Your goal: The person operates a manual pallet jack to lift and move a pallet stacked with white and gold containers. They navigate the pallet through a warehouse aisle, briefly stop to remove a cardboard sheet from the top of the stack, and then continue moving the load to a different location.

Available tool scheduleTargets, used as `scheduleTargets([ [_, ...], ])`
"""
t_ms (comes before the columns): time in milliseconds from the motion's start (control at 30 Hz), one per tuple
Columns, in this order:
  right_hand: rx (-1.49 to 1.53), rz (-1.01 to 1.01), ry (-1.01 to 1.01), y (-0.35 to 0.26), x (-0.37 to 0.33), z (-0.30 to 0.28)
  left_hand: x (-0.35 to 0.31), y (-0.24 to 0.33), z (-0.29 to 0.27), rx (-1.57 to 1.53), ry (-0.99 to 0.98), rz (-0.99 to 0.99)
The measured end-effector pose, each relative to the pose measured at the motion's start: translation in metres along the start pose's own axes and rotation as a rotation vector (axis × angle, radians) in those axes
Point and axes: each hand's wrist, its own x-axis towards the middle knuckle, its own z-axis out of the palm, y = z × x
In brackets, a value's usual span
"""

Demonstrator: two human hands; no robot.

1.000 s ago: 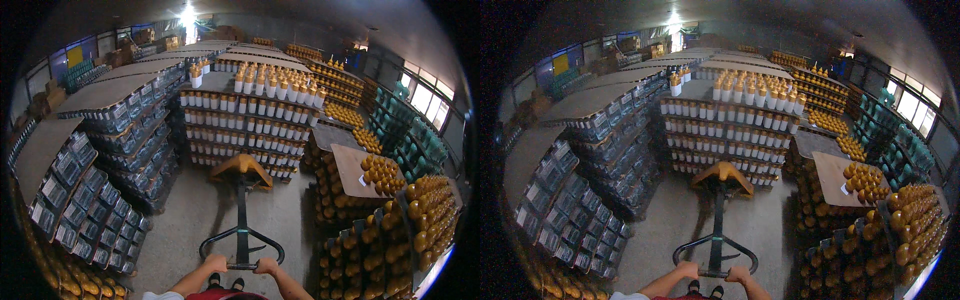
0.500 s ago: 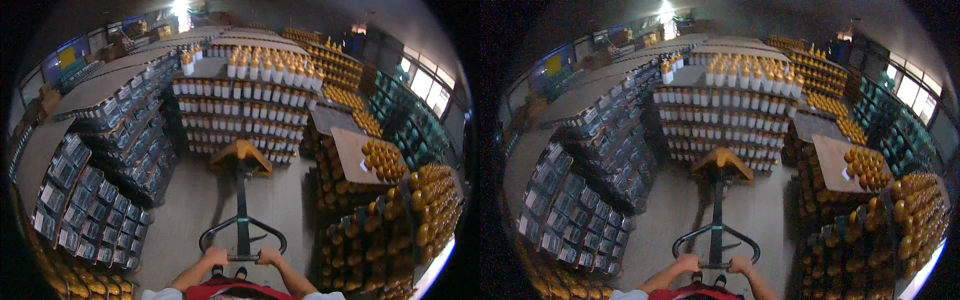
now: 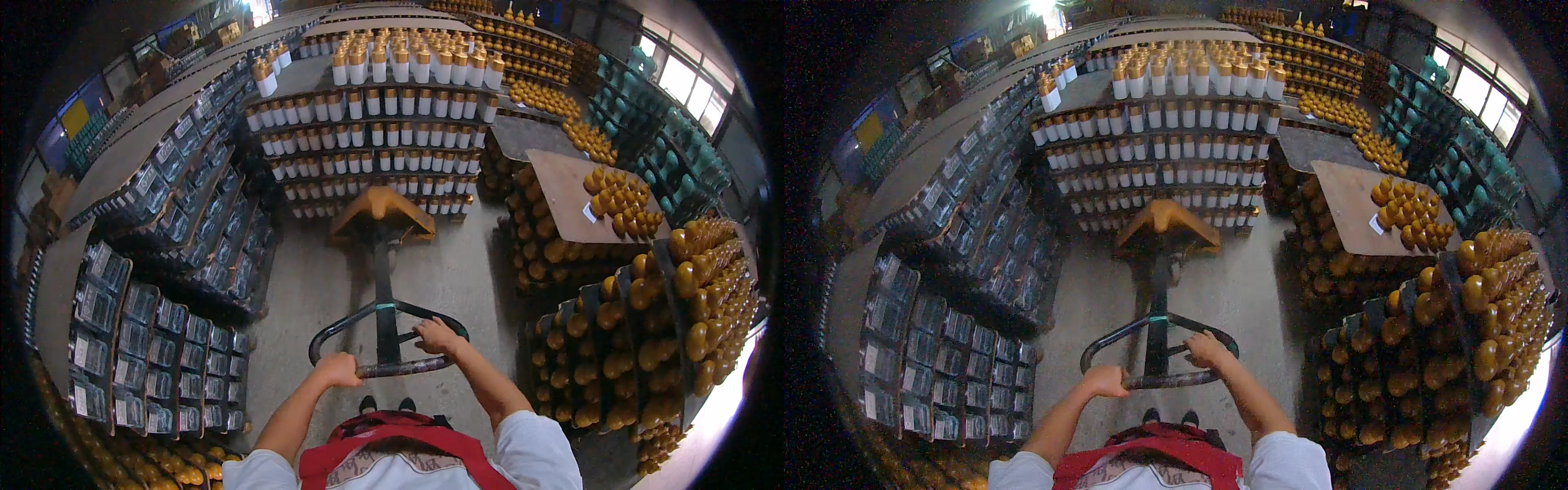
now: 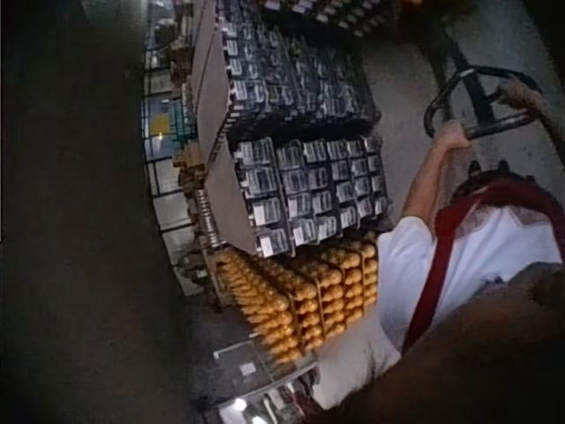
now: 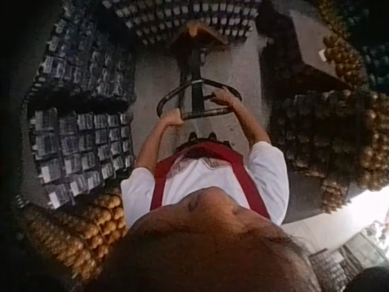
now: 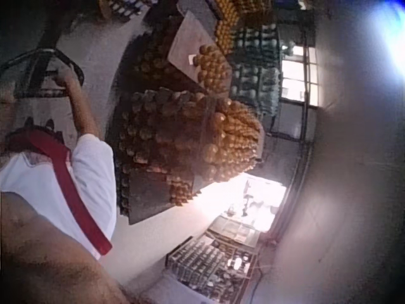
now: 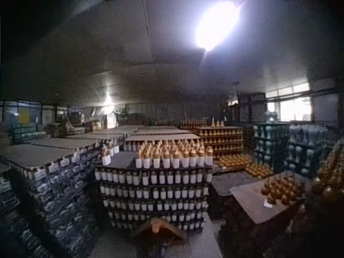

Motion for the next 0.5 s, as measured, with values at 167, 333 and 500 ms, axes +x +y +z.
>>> scheduleTargets([
  [167, 0.138, 0.168, -0.346, -0.005, 0.006, -0.005, -0.001, 0.001, -0.002, 0.025, -0.003, 0.0],
  [333, 0.463, 0.234, -0.303, -0.039, -0.026, -0.074, -0.01, 0.007, -0.023, -0.008, -0.022, -0.001],
  [500, 0.25, 0.122, -0.197, -0.046, -0.035, -0.088, -0.013, 0.008, -0.048, -0.033, 0.011, -0.002],
])
